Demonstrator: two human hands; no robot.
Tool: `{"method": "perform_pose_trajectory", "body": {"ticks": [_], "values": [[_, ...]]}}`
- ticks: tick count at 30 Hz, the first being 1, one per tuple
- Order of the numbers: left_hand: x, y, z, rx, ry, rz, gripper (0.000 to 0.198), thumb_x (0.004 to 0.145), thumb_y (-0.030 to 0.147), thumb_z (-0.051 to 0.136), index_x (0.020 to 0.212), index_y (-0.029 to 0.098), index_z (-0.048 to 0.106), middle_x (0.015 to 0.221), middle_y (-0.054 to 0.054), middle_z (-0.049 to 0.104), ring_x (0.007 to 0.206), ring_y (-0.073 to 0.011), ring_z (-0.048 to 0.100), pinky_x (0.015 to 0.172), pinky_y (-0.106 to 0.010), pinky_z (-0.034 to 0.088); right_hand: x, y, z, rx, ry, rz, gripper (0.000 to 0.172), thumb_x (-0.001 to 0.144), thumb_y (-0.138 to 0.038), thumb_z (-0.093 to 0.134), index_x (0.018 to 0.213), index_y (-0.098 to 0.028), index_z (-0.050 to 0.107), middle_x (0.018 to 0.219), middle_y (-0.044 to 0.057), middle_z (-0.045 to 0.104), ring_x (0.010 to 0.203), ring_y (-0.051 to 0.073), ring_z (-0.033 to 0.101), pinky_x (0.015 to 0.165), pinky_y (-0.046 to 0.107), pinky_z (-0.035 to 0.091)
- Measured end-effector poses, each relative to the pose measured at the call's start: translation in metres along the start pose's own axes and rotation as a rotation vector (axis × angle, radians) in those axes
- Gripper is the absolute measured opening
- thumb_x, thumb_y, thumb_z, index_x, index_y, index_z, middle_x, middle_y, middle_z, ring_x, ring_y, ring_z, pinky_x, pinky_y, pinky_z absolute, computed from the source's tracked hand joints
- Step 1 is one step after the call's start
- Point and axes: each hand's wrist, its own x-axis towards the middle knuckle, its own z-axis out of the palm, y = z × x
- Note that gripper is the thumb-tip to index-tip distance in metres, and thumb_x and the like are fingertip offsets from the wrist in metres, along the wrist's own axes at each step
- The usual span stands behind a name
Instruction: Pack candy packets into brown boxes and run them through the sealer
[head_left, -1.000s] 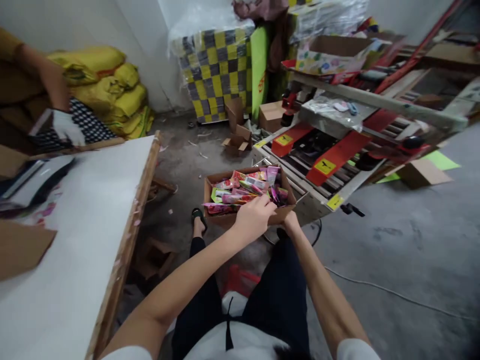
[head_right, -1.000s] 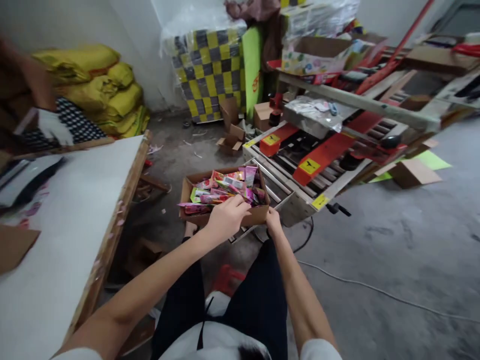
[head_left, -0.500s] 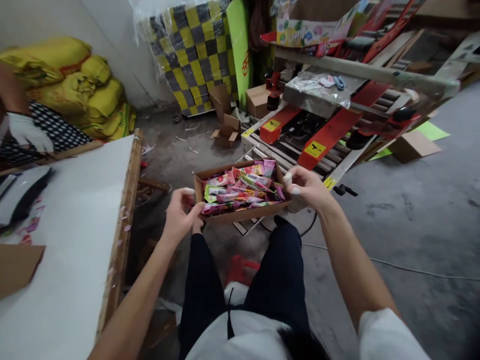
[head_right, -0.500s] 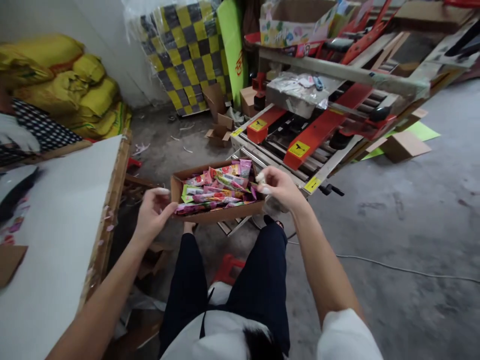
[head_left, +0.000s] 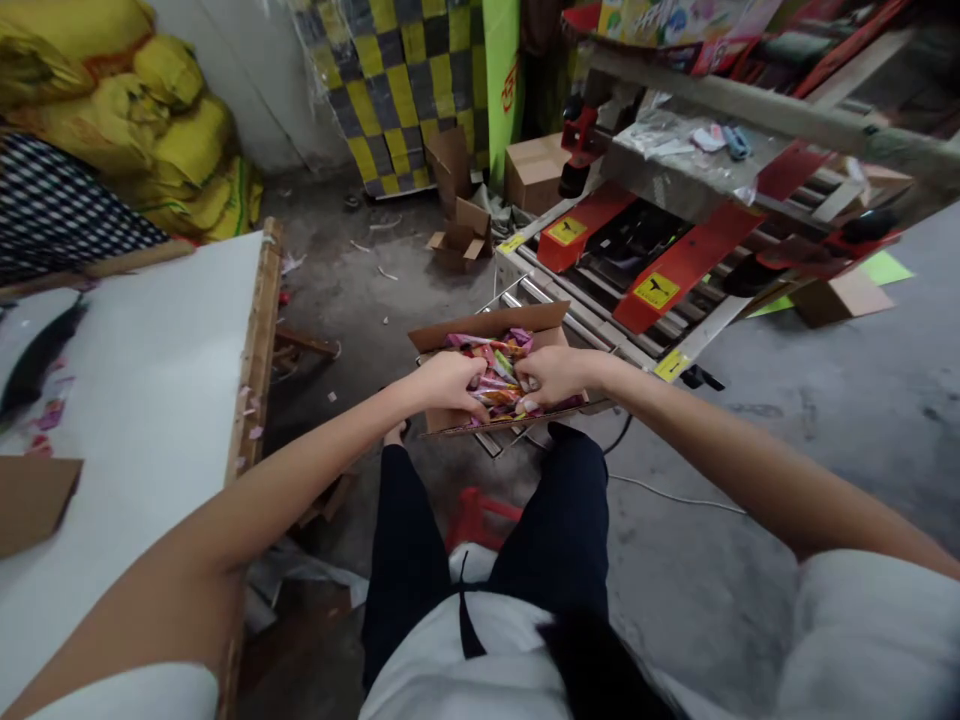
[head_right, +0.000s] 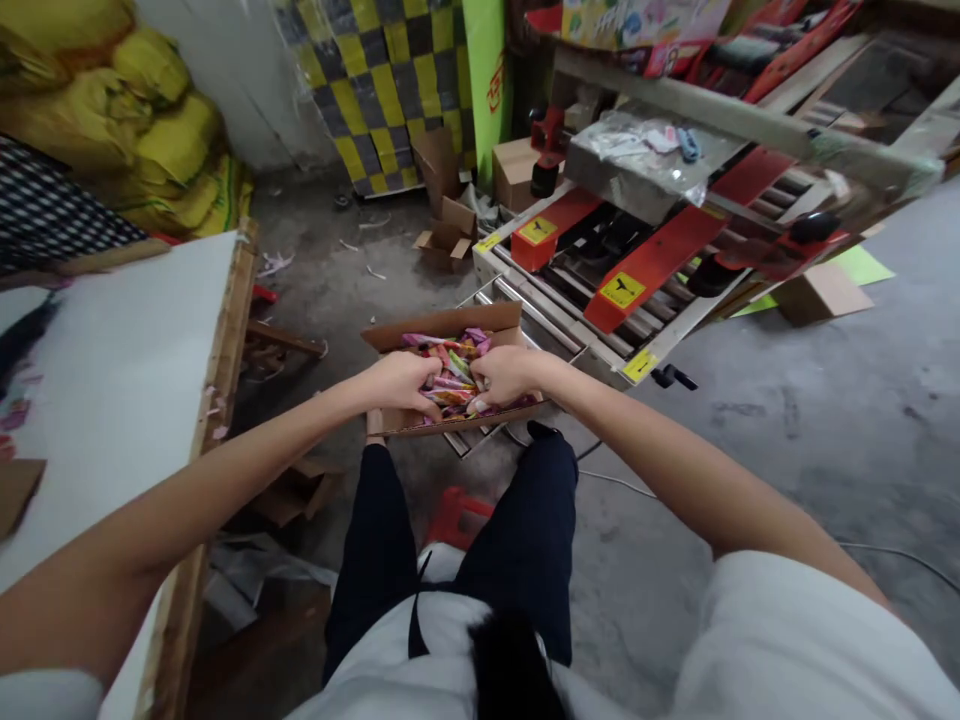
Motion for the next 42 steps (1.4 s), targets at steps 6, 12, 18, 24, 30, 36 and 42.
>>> {"method": "perform_pose_trajectory", "body": {"ticks": [6,12,18,24,30,36,42], "values": [[0.011,0.007,0.004,0.120,-0.071,-0.030,0.051,0.069,0.057,0.079,0.098,0.017,0.066,0.089,-0.012,0.072,0.087,-0.0319,0.070,0.067,-0.032,0.043,-0.008,0.014,0.003,0.388,-0.200,-0.145,0.061,0.059,-0.071,0.082,0.086,-0.019,0.063,0.089,0.004,0.068,0.072,0.017,0.057,0.064,0.029,0.044],[0.000,-0.024,-0.005,-0.693,-0.244,0.004,0.054,0.071,0.064,0.068,0.100,0.019,0.062,0.095,-0.010,0.072,0.087,-0.0259,0.070,0.073,-0.033,0.051,-0.003,0.027,-0.003,0.455,-0.199,-0.095,0.061,0.068,-0.073,0.074,0.097,-0.019,0.075,0.093,0.004,0.074,0.081,0.019,0.063,0.068,0.029,0.045],[-0.004,-0.034,0.016,-0.838,0.005,-0.004,0.041,0.068,0.046,0.074,0.094,0.019,0.057,0.081,0.000,0.062,0.079,-0.0164,0.061,0.074,-0.028,0.049,0.012,0.022,-0.005,0.246,0.056,0.133,0.039,0.078,-0.054,0.076,0.080,-0.015,0.076,0.075,0.003,0.069,0.074,0.019,0.061,0.068,0.029,0.042],[-0.014,-0.008,0.047,-0.458,0.415,-0.118,0.037,0.081,0.030,0.071,0.110,0.017,0.054,0.102,-0.009,0.066,0.093,-0.0224,0.066,0.085,-0.036,0.052,-0.010,-0.009,0.045,-0.058,0.836,0.197,0.045,0.091,-0.032,0.067,0.128,-0.009,0.061,0.133,0.022,0.060,0.120,0.034,0.056,0.100,0.045,0.045],[-0.026,0.011,0.049,0.143,0.468,-0.097,0.063,0.095,0.025,0.053,0.155,0.013,0.036,0.166,-0.022,0.030,0.156,-0.0322,0.027,0.125,-0.056,0.021,0.009,-0.020,0.063,-0.115,0.763,-0.024,0.045,0.098,-0.011,0.036,0.138,-0.003,0.057,0.143,0.022,0.057,0.142,0.030,0.044,0.124,0.047,0.031],[-0.013,0.010,0.049,0.189,0.391,-0.068,0.057,0.104,0.029,0.030,0.153,0.002,0.041,0.161,-0.020,0.041,0.149,-0.0295,0.040,0.126,-0.048,0.026,0.013,-0.014,0.043,-0.094,0.589,-0.016,0.036,0.097,-0.012,0.041,0.119,-0.007,0.069,0.126,0.017,0.070,0.121,0.026,0.062,0.111,0.039,0.045],[0.007,0.011,0.045,0.222,0.372,-0.007,0.050,0.103,0.026,0.029,0.124,0.003,0.069,0.133,-0.020,0.067,0.123,-0.0303,0.062,0.117,-0.048,0.039,0.025,-0.009,0.033,-0.108,0.404,0.096,0.040,0.100,-0.022,0.038,0.102,-0.008,0.076,0.115,0.020,0.075,0.109,0.030,0.068,0.094,0.039,0.047]]}}
